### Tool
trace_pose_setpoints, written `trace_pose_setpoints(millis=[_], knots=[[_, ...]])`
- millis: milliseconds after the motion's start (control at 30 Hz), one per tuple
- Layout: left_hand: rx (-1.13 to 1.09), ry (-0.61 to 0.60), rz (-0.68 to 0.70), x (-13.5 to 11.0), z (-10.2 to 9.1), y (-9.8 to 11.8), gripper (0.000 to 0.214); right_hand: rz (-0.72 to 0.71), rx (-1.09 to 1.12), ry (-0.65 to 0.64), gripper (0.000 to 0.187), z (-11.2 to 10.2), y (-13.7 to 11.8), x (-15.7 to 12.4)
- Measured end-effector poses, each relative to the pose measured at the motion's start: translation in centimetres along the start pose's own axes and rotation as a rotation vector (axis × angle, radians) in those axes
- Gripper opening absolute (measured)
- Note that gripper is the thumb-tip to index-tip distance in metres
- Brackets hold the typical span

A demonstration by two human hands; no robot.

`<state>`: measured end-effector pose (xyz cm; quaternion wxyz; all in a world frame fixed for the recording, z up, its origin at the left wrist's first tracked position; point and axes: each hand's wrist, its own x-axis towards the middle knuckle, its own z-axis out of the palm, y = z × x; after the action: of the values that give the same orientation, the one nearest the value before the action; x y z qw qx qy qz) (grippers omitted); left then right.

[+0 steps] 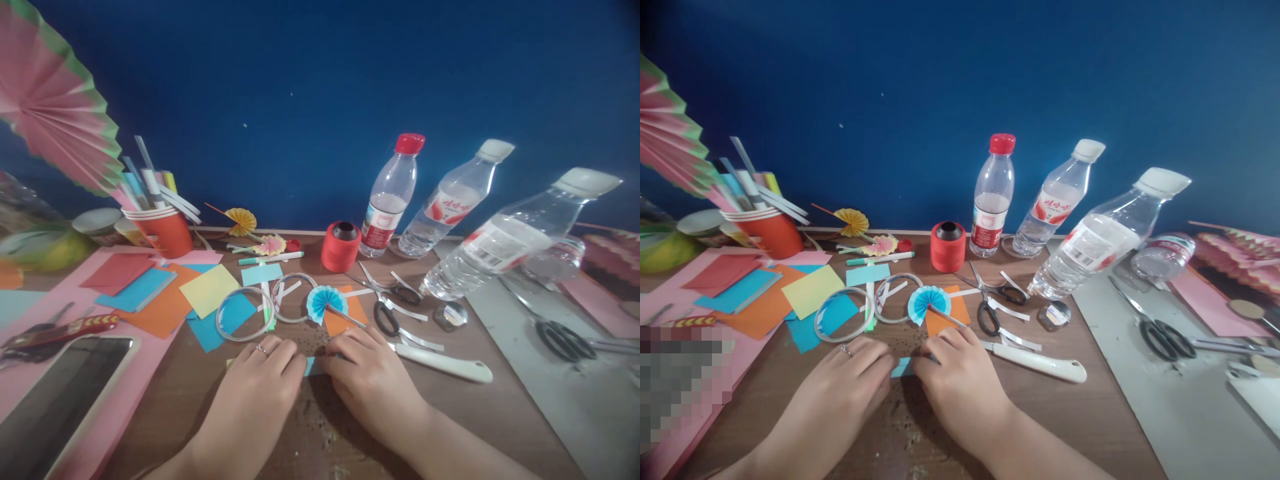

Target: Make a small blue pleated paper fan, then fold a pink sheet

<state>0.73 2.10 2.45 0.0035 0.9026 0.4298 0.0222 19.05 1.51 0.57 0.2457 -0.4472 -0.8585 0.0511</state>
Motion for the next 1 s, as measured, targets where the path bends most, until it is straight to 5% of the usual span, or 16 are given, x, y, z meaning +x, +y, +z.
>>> trace_pose_setpoints(millis=[333,533,867,1000], knots=[[0.101,-0.041,-0.028,0.0,-0.4,0.3,0.022,-0.016,-0.038,0.001,0.02,0.1,0.0,-0.1],[0.065,0.041,-0.056,-0.2,0.0,0.3,0.018,0.002,-0.008,-0.003,0.018,0.3,0.0,-0.1],[0.192,0.075,0.09,-1.2,1.1,1.3,0.039,0.009,0.0,0.038,0.015,0.3,-0.1,0.0],[0.12,0.042,0.015,-0.9,0.7,1.1,0.027,0.016,0.009,0.021,0.015,0.3,0.0,0.0]])
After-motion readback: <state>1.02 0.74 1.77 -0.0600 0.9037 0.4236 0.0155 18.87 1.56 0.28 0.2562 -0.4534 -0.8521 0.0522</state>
